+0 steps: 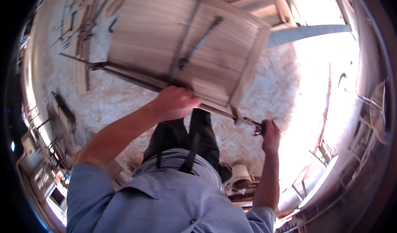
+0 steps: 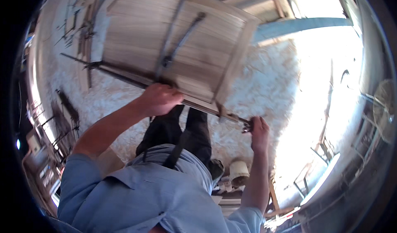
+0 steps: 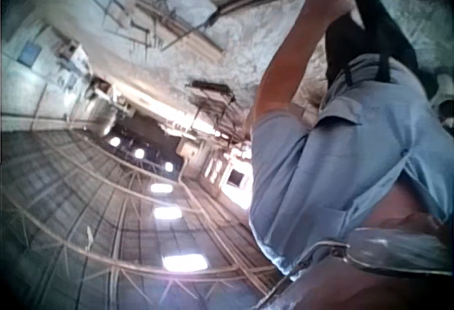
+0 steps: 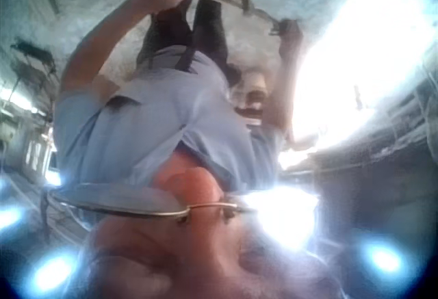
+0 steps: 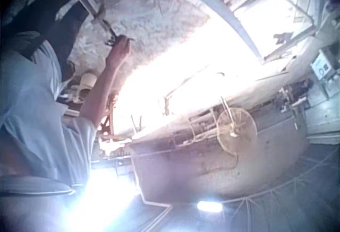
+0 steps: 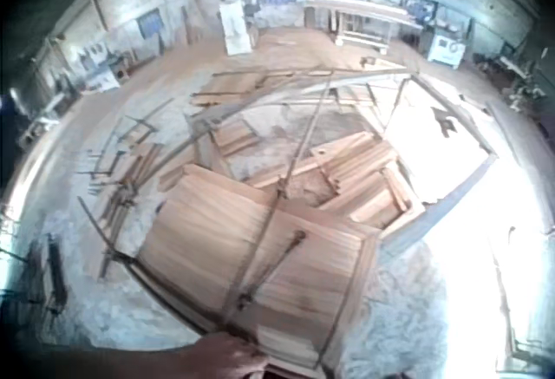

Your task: The person retrieves a metal bar clamp and a wrench from a pile of tools. They then use the wrench to tighten the clamp onto a wooden cabinet door resting on a workbench, securing the wood pieces together.

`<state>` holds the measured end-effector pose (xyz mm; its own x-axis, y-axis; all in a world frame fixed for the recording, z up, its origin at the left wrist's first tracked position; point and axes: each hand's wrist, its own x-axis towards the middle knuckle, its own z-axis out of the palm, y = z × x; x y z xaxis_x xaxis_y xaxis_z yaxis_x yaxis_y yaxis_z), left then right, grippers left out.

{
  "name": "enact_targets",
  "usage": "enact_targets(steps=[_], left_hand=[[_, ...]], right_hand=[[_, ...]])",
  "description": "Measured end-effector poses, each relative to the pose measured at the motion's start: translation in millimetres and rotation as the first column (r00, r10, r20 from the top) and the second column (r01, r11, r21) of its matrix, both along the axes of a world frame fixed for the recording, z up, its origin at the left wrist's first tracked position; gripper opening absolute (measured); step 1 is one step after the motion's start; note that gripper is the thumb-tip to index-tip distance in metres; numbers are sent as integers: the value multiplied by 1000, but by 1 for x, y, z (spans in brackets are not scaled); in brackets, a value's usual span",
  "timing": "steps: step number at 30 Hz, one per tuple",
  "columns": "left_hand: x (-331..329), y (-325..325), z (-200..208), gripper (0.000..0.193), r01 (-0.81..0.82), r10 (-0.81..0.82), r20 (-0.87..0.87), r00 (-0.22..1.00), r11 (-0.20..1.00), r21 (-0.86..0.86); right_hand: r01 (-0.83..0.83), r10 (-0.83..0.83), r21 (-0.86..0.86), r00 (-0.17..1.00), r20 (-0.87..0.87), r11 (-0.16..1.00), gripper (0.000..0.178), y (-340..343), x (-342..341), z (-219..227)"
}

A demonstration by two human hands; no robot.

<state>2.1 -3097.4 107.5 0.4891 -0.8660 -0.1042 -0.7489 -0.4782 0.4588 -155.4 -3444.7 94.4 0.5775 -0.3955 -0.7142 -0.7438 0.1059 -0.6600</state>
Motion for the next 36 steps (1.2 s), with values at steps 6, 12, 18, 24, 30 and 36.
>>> enact_targets(steps=[6,12,18,24,30,36], left_hand=[[7,-7,5,16,23,-23,-13,1000,999,22],[8,-4,4,16,31,-31,-25,999,999,16],[6,-5,5,15,22,-22,-38,999,1000,15],[4,-5,7,14,7,-6,-40,999,1000,28],[4,-4,8,14,35,-34,-21,999,999,37],[8,-10,5,15,5,-5,-9,1000,1000,-7]], right_hand=[[69,-54,160,994,-96,985,30,-1,14,4],[79,-46,278,991,-122,957,30,-7,15,-1],[134,-32,332,954,-297,934,33,-11,20,-2],[-406,675,-855,732,-93,322,41,-17,0,17],[-500,908,-842,419,-30,203,44,-18,1,-3],[-649,918,-681,386,90,340,36,-32,25,0]])
